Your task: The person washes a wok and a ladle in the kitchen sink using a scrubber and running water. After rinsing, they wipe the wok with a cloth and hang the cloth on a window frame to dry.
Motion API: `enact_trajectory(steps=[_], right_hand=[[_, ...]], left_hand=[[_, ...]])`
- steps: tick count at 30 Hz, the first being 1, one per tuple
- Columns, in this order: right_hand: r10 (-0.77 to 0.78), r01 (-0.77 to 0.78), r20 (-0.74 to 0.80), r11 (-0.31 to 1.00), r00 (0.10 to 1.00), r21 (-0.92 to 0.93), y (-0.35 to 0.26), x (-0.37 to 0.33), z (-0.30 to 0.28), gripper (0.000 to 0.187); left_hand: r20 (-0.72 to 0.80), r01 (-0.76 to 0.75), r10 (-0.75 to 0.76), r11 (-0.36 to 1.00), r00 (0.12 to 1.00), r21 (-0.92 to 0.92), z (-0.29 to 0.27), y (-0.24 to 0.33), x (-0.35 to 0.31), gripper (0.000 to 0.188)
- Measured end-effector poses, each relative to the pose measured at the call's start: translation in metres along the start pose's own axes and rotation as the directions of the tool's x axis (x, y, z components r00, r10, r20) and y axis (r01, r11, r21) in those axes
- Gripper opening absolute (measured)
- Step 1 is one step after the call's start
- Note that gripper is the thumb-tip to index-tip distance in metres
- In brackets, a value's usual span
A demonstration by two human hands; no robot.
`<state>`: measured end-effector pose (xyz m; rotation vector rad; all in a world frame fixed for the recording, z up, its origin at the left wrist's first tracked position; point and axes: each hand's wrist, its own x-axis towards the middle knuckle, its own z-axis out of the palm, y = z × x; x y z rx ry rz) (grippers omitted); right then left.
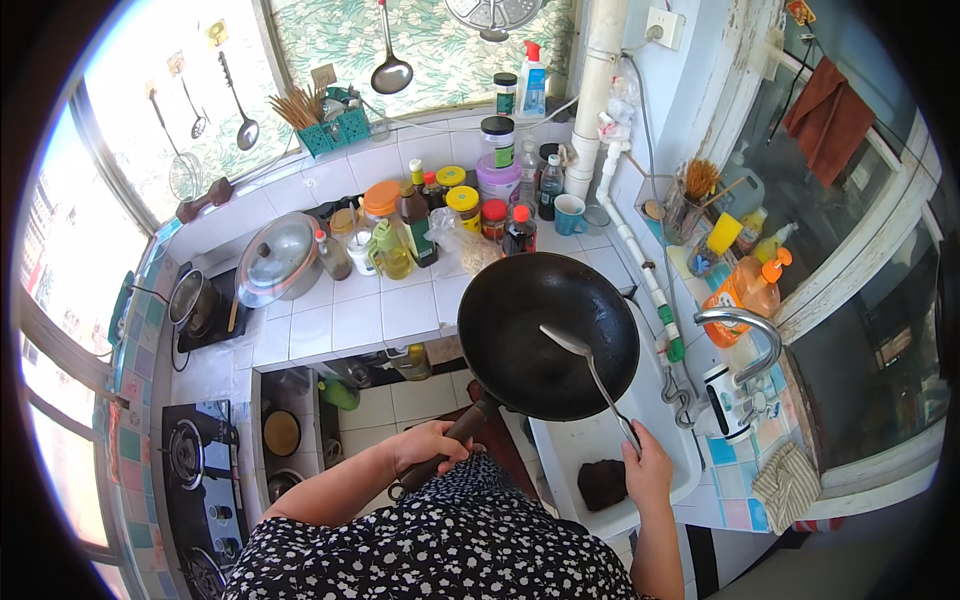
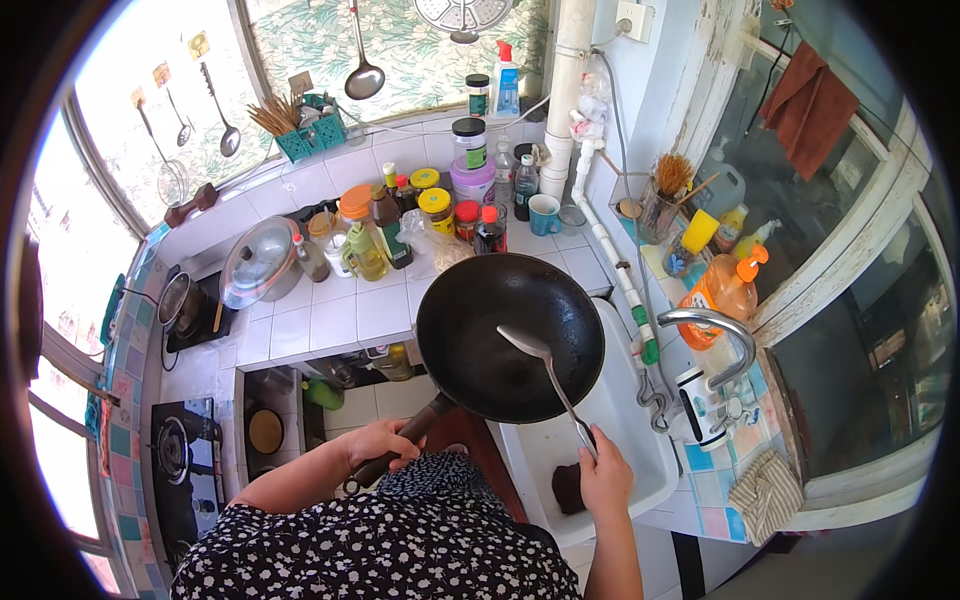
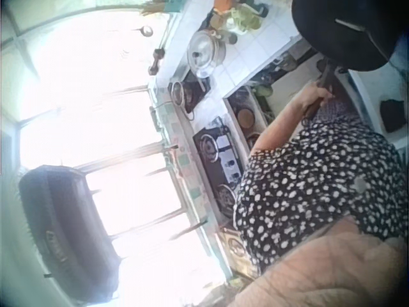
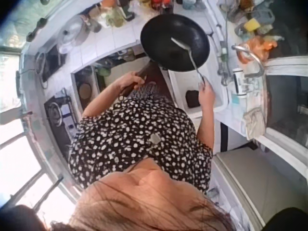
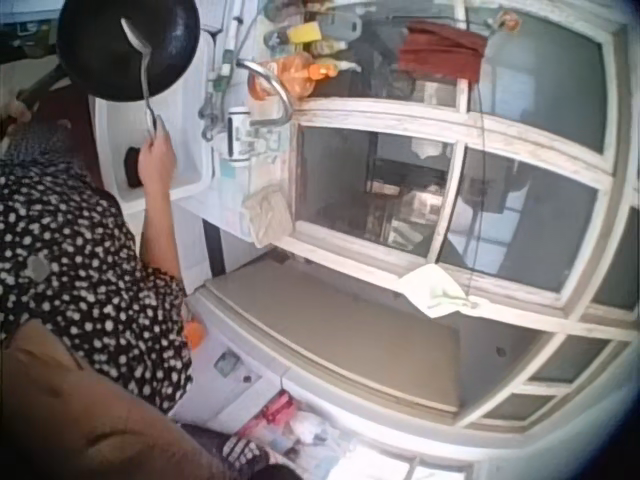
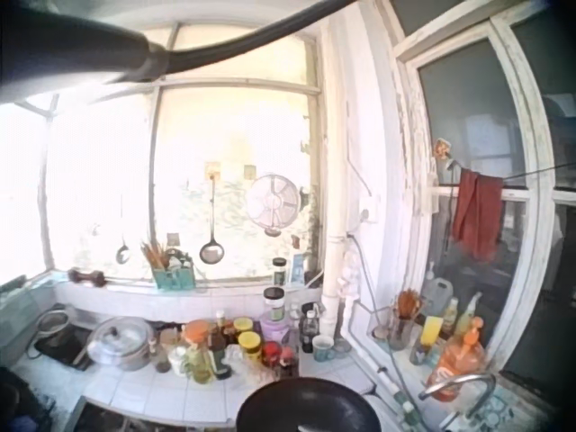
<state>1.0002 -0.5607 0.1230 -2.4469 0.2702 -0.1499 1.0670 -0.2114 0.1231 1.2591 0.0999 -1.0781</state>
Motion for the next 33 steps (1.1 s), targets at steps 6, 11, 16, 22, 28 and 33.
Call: enact_trajectory(steps=[6,11,16,22,28,33], right_hand=[[-0.062,0.058,0.036,0.994,0.997,0.094,0.011,0.000,0.006,0.037],[-0.059,0.045,0.057,0.976,0.997,0.213,0.029,-0.003,0.024,0.038],[-0.022,0.028,-0.019,0.915,1.000,0.403,0.061,0.004,0.062,0.036],[0.282,-0.507,0.421,0.479,0.862,0.717,0.040,0.021,0.093,0.029],[0.138,-0.565,0.571,0.450,0.809,0.692,-0.022,0.038,0.114,0.031],[0.121,-0.545,0.573,0.517,0.810,0.660,-0.063,0.039,0.137,0.026]], left_hand=[[-0.109,-0.056,0.051,0.998,0.993,-0.042,0.029,-0.025,-0.038,0.020],[-0.196,-0.069,0.042,0.988,0.980,-0.136,0.019,-0.051,-0.060,0.023],[-0.303,-0.031,-0.014,0.989,0.953,-0.143,0.000,-0.065,-0.078,0.025],[-0.351,-0.018,-0.055,0.980,0.935,-0.200,-0.043,-0.070,-0.100,0.025],[-0.346,-0.071,-0.029,0.959,0.938,-0.274,-0.092,-0.078,-0.118,0.024],[-0.331,-0.112,-0.010,0.931,0.943,-0.347,-0.125,-0.083,-0.127,0.029]])
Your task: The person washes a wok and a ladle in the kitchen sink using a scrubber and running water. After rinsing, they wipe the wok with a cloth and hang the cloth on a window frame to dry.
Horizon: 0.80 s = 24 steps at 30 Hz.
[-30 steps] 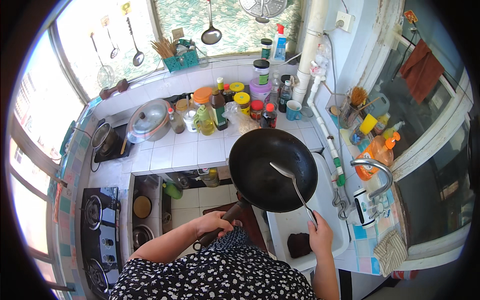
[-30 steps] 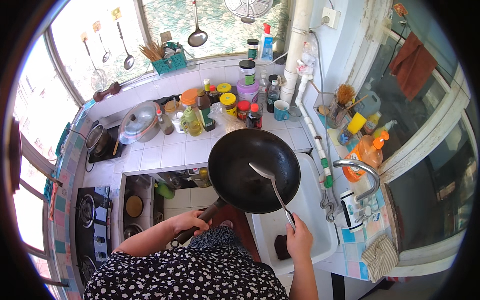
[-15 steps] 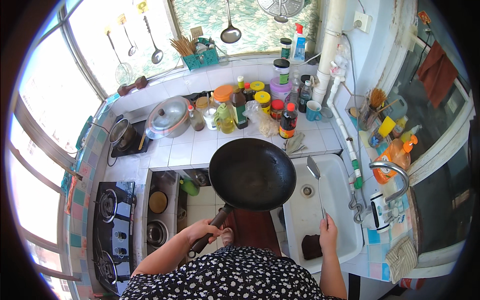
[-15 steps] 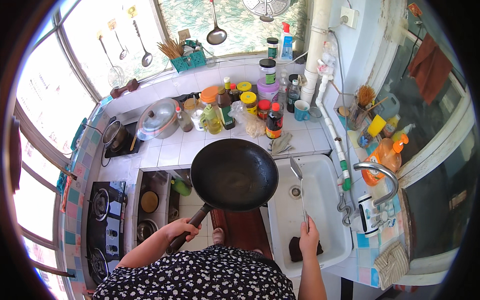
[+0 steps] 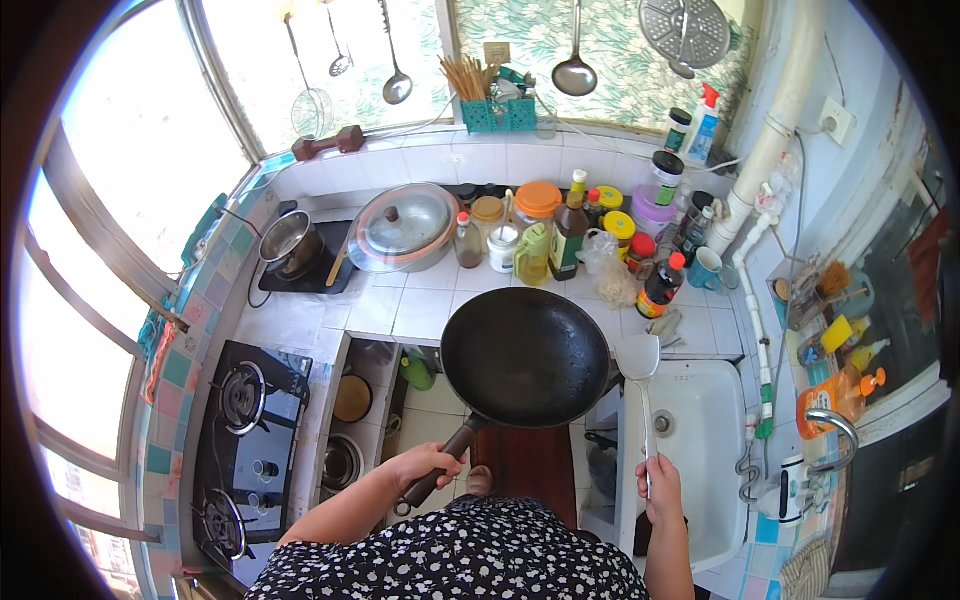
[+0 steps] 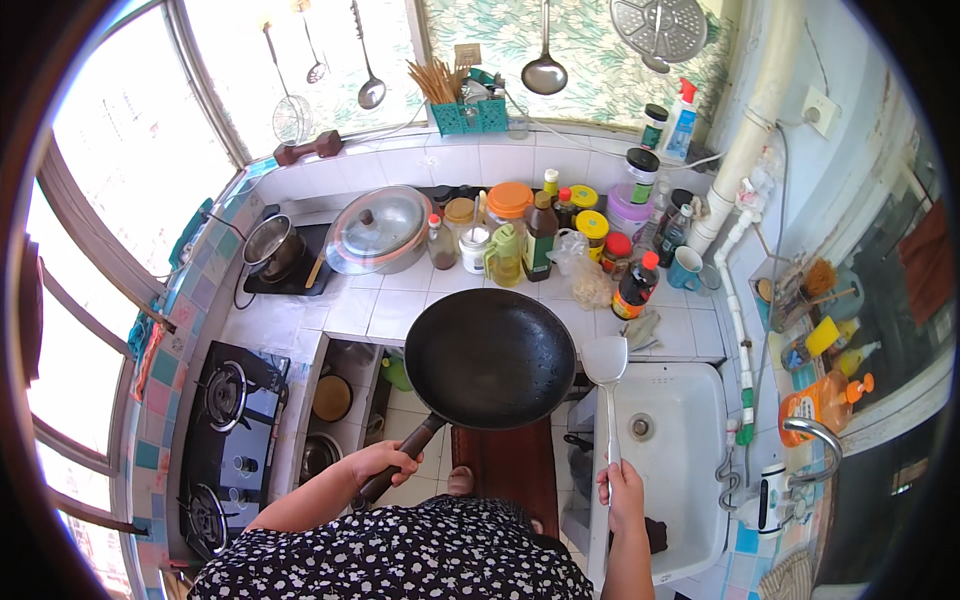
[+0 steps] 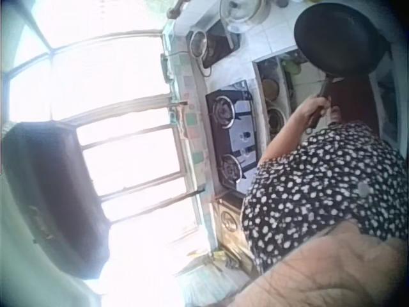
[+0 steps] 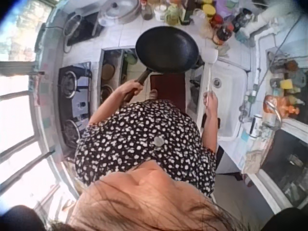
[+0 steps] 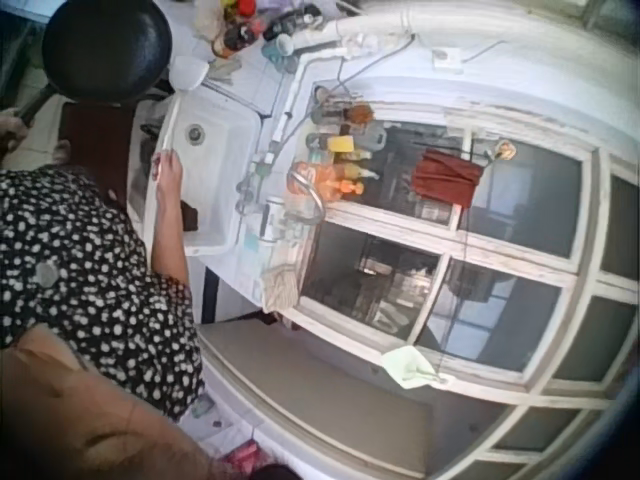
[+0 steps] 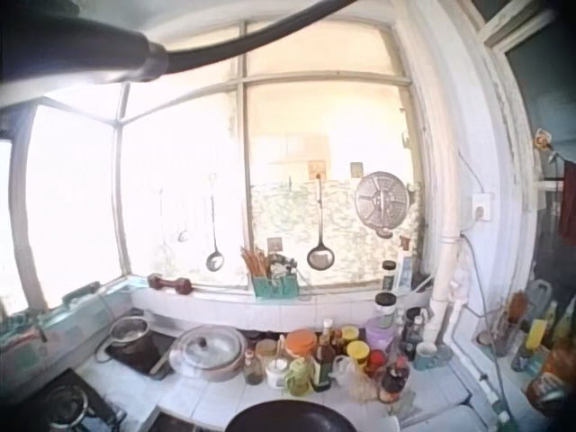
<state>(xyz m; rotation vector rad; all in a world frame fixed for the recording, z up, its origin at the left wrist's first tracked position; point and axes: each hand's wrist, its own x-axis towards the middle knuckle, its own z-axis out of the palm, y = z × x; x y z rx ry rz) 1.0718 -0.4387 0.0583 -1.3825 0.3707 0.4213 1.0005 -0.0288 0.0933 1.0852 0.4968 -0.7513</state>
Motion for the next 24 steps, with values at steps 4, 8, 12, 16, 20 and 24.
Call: enact_trajectory(steps=[4,8,12,16,20,24], right_hand=[[-0.094,0.095,0.020,0.992,0.995,-0.082,-0.004,0.011,0.038,0.041],[-0.062,0.067,0.068,0.995,0.996,-0.077,-0.008,0.031,0.079,0.051],[-0.040,0.041,0.139,0.999,0.989,-0.002,-0.003,0.058,0.114,0.049],[0.028,-0.054,0.143,0.983,0.989,0.177,-0.007,0.074,0.152,0.035],[-0.095,0.114,0.222,0.991,0.970,-0.072,-0.001,0.079,0.180,0.033],[-0.399,0.599,0.587,0.778,0.705,-0.190,-0.043,0.048,0.220,0.051]], left_hand=[[-0.021,-0.015,0.014,0.999,1.000,-0.035,-0.027,0.005,-0.008,0.029],[-0.056,-0.029,0.026,0.998,0.998,-0.055,-0.053,0.011,-0.021,0.026],[-0.069,-0.066,0.059,0.993,0.996,-0.100,-0.077,0.008,-0.025,0.024],[-0.117,-0.083,0.065,0.985,0.991,-0.153,-0.096,0.008,-0.041,0.025],[-0.118,-0.095,0.075,0.980,0.990,-0.174,-0.120,0.002,-0.050,0.029],[-0.135,-0.110,0.082,0.971,0.987,-0.213,-0.135,-0.001,-0.056,0.028]])
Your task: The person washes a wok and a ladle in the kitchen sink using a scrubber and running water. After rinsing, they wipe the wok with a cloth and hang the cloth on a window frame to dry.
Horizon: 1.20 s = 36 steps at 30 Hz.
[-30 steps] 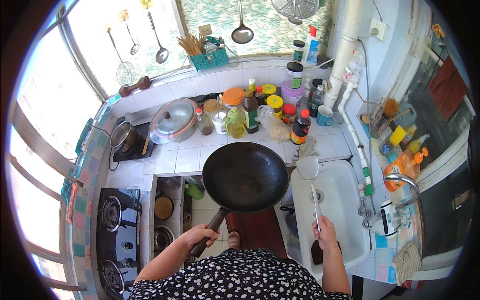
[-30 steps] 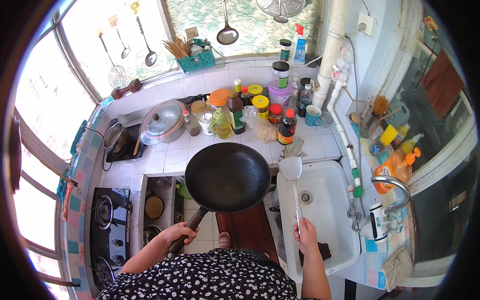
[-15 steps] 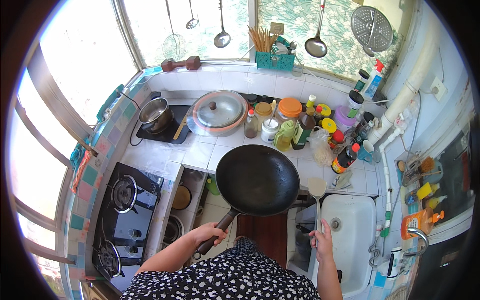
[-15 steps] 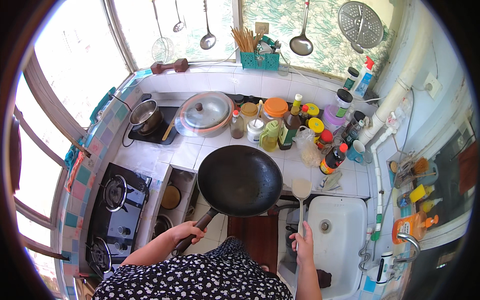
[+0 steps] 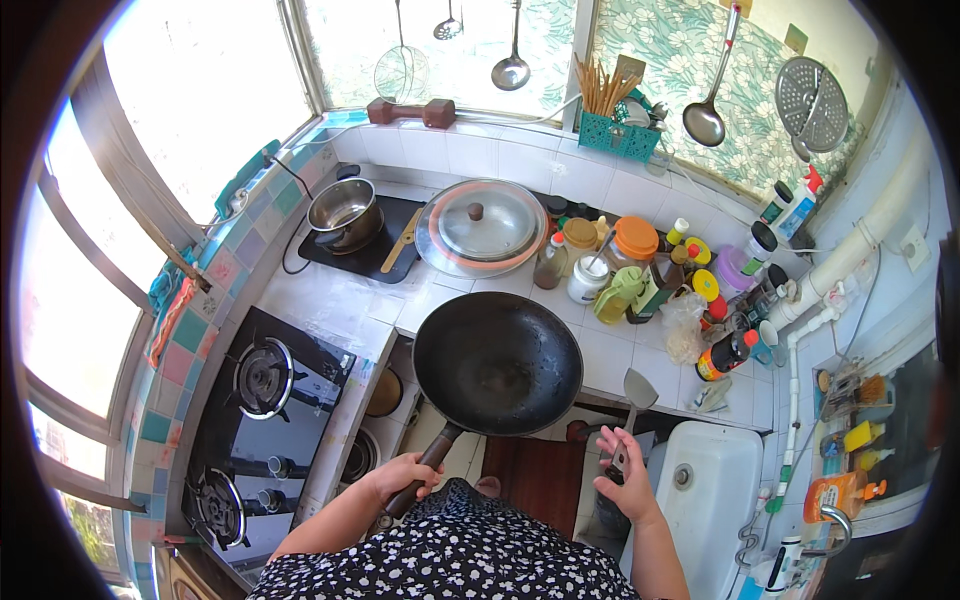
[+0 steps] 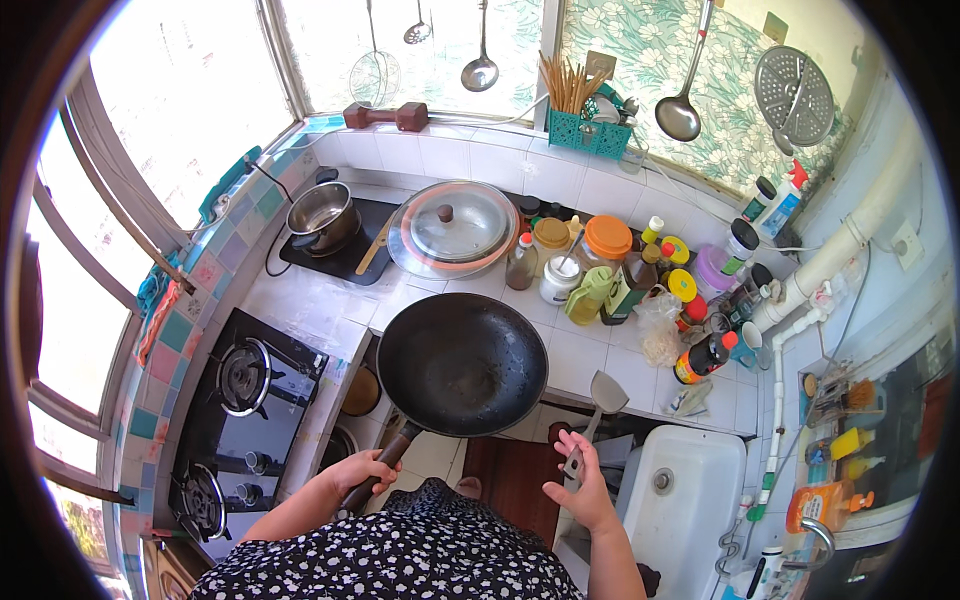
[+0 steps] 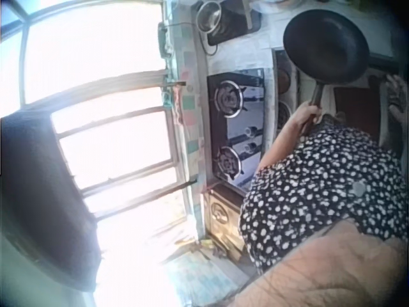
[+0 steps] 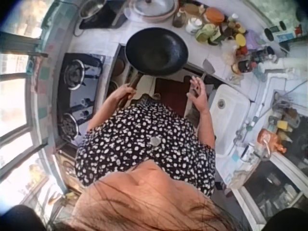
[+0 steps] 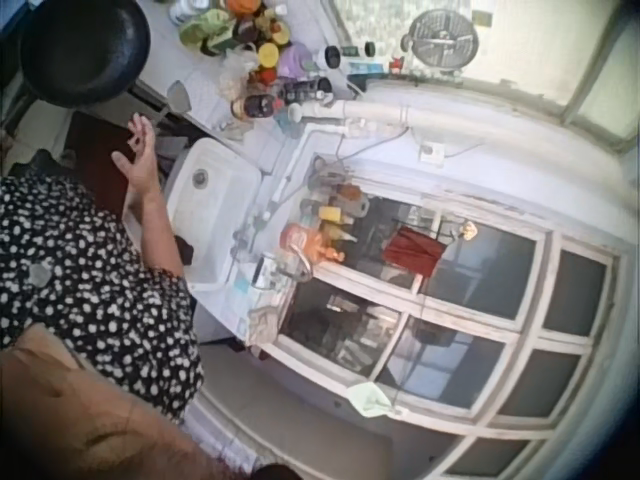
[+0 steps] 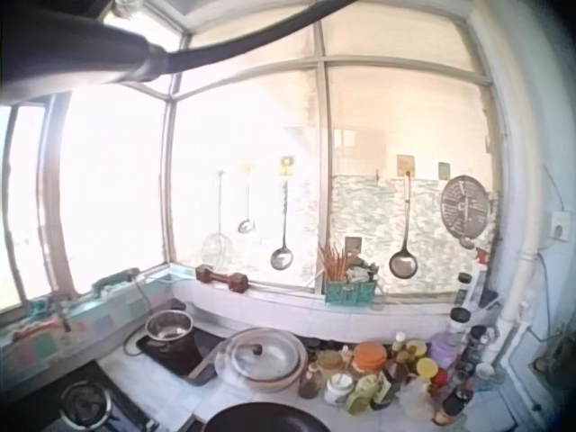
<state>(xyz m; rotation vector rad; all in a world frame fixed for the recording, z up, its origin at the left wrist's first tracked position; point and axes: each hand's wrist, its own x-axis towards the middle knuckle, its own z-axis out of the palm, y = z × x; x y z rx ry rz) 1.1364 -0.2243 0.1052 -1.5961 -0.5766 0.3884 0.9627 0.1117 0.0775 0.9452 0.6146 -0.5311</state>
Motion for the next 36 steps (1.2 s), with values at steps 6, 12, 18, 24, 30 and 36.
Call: enact_trajectory(steps=[6,12,18,24,30,36], right_hand=[[0.241,-0.269,-0.124,0.897,0.963,-0.351,-0.032,0.037,-0.025,0.030],[-0.202,0.093,-0.091,0.748,0.975,-0.657,-0.056,0.062,-0.051,0.016],[-0.320,0.322,-0.061,0.895,0.946,0.308,-0.041,0.084,-0.053,0.034],[-0.313,0.181,0.173,0.831,0.934,0.526,-0.081,0.128,-0.027,0.064],[-0.284,0.119,0.284,0.867,0.916,0.484,-0.109,0.172,-0.005,0.047],[-0.261,0.229,0.018,0.878,0.965,0.421,-0.148,0.221,0.022,0.028]], left_hand=[[-0.025,-0.041,0.040,0.998,0.999,-0.046,0.003,0.004,-0.010,0.026],[-0.079,-0.128,0.123,0.990,0.989,-0.064,0.032,0.001,-0.024,0.024],[-0.149,-0.216,0.194,0.964,0.970,-0.154,0.062,-0.006,-0.035,0.022],[-0.224,-0.329,0.287,0.927,0.931,-0.178,0.084,-0.005,-0.053,0.022],[-0.231,-0.387,0.345,0.906,0.910,-0.172,0.070,0.027,-0.063,0.023],[-0.146,-0.376,0.360,0.920,0.922,-0.107,0.029,0.088,-0.068,0.026]])
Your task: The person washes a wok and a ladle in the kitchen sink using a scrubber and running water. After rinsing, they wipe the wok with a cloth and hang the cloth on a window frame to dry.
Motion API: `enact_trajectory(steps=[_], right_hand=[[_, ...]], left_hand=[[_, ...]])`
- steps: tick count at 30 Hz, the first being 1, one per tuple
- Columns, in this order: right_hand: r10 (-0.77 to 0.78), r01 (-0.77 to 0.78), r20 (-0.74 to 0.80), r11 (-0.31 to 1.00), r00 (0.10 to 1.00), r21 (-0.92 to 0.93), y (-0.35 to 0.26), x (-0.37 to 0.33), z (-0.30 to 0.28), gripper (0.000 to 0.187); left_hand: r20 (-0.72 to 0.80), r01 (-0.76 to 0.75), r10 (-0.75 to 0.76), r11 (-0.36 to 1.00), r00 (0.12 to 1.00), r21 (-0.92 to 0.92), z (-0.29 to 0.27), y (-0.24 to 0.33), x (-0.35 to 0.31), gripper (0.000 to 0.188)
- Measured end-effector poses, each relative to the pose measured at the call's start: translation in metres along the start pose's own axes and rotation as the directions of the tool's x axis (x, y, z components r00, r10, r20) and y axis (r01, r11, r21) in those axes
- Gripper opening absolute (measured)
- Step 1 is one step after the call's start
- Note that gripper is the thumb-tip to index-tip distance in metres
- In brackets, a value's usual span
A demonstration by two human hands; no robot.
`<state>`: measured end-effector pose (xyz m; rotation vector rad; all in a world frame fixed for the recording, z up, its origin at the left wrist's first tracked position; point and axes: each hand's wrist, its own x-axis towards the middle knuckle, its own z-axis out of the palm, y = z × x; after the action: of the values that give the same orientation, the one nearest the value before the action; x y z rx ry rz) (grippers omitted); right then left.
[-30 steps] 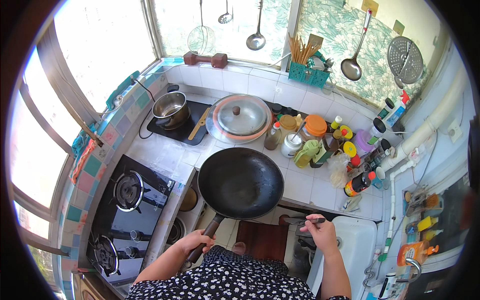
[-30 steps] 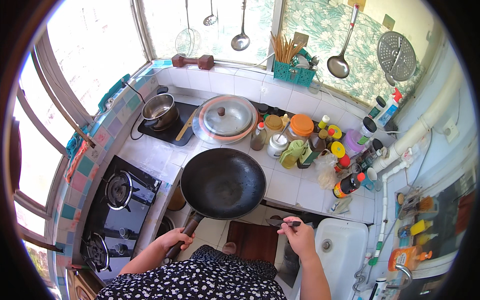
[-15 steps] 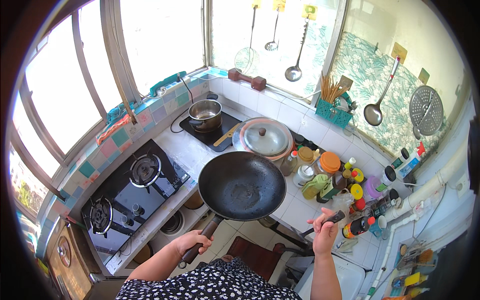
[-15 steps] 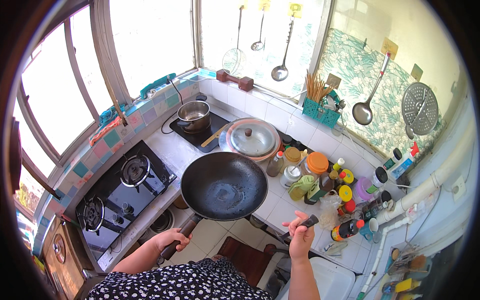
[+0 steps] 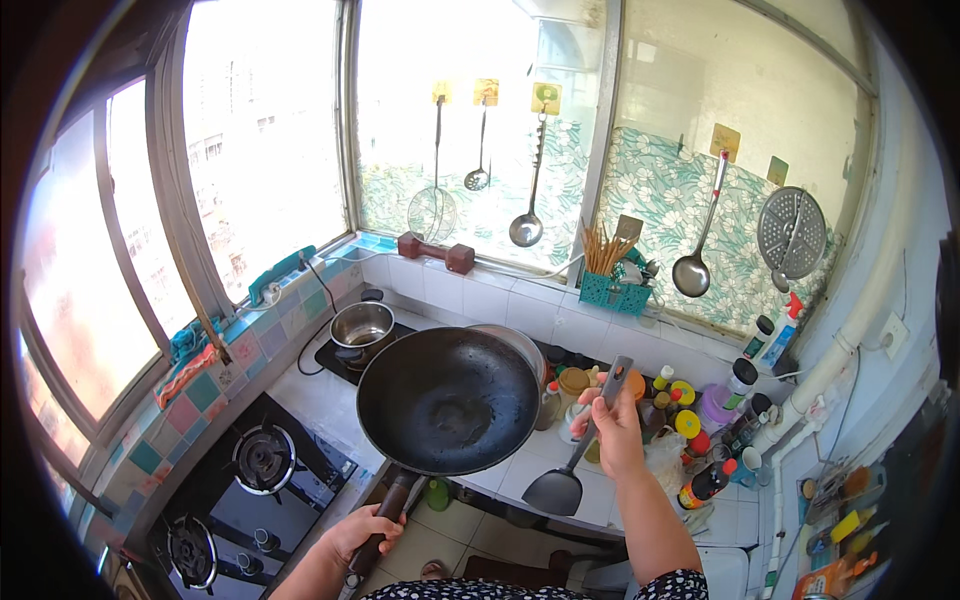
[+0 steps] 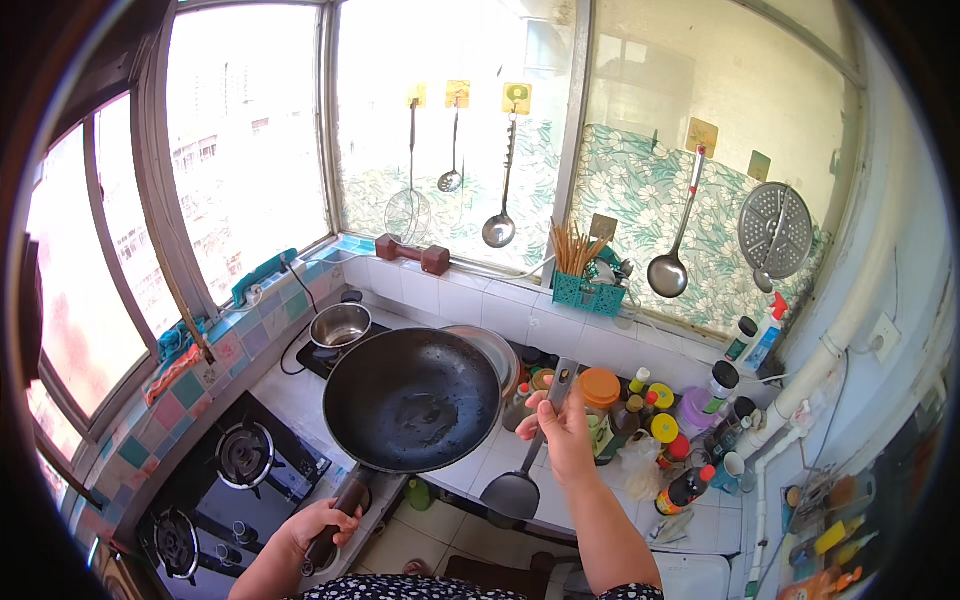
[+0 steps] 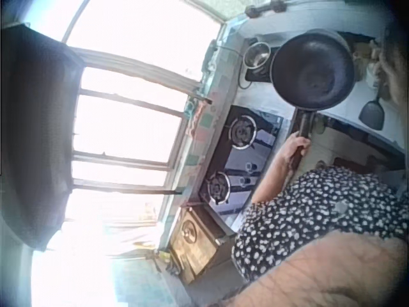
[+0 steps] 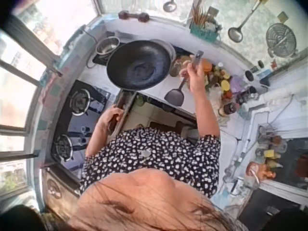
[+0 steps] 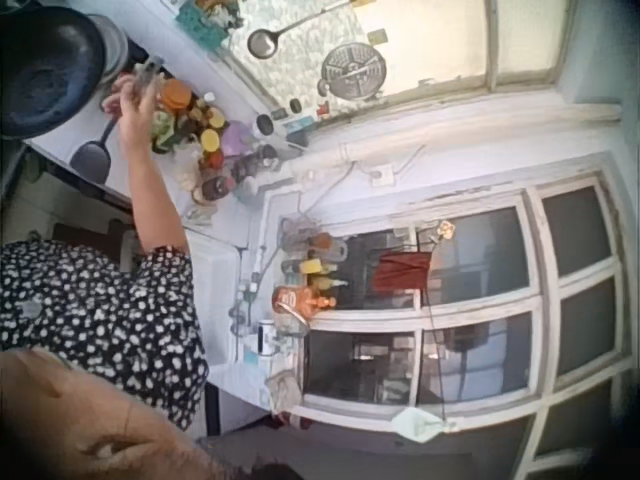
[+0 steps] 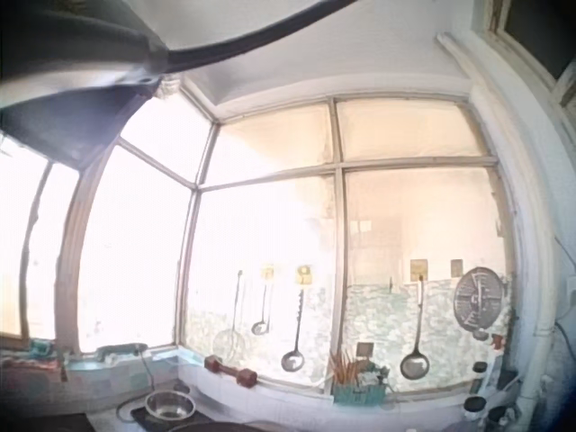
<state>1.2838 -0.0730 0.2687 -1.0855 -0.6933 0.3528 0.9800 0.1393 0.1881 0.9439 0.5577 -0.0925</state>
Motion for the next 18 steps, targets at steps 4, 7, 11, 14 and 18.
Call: enact_trajectory(steps=[4,7,11,14,18], right_hand=[[-0.013,0.012,-0.082,1.000,0.997,-0.008,-0.003,0.041,-0.010,0.025],[-0.014,0.024,-0.188,0.998,0.982,0.050,-0.024,0.058,-0.023,0.023],[-0.015,0.061,-0.265,0.984,0.964,0.165,-0.040,0.074,-0.058,0.023],[-0.160,0.193,-0.336,0.979,0.928,0.069,-0.070,0.091,-0.087,0.021],[-0.169,0.201,-0.468,0.979,0.867,0.018,-0.120,0.119,-0.144,0.025]], left_hand=[[0.084,0.061,-0.068,0.995,0.994,0.082,-0.024,0.043,0.021,0.028],[0.132,0.094,-0.117,0.981,0.984,0.169,-0.026,0.069,0.034,0.033],[0.202,0.147,-0.193,0.964,0.960,0.223,-0.013,0.091,0.056,0.034],[0.258,0.177,-0.235,0.957,0.937,0.228,0.009,0.102,0.073,0.034],[0.281,0.249,-0.305,0.943,0.910,0.220,0.057,0.105,0.099,0.034]])
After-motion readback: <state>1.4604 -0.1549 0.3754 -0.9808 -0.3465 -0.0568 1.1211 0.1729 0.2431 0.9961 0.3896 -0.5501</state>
